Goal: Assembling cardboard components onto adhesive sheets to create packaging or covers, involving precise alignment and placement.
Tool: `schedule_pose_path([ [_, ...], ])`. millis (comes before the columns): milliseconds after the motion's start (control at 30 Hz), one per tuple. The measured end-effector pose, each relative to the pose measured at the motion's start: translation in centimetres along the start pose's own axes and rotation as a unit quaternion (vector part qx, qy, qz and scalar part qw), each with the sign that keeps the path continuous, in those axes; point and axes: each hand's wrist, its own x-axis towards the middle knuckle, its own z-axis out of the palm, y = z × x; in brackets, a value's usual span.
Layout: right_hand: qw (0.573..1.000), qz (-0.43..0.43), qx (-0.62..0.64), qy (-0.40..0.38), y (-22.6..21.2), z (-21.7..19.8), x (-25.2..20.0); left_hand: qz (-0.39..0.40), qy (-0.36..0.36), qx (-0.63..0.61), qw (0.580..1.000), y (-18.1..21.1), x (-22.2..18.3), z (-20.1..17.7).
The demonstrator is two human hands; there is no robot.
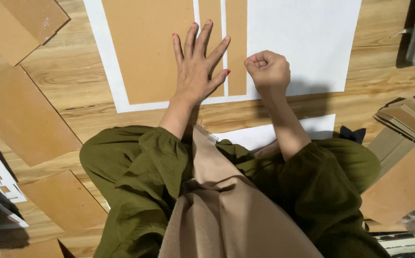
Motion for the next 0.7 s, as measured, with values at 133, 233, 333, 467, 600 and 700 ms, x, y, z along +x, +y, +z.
schedule_pose_path([
  [133,1.0,0.002,-0.009,0.001,0.22,0.06,0.16,0.001,-0.001,0.004,1.0,0.01,0.01,-0.13],
  [233,1.0,0.002,0.0,0.001,0.14,0.04,0.06,0.004,-0.001,0.01,1.0,0.03,-0.03,-0.12],
  [333,1.0,-0.003,0.004,-0.001,0.26,0.09,0.1,0.002,0.002,0.003,1.0,0.0,0.01,-0.08],
  [467,1.0,-0.008,-0.009,0.001,0.39,0.12,0.15,0.0,-0.004,0.008,1.0,-0.01,0.0,-0.01],
  [600,1.0,-0.005,-0.011,0.001,0.11,0.01,0.09,-0.004,-0.011,0.009,1.0,0.09,0.04,-0.23],
  [700,1.0,-0.006,0.0,-0.002,0.05,-0.01,0.06,0.002,0.004,0.008,1.0,0.04,-0.03,-0.15],
])
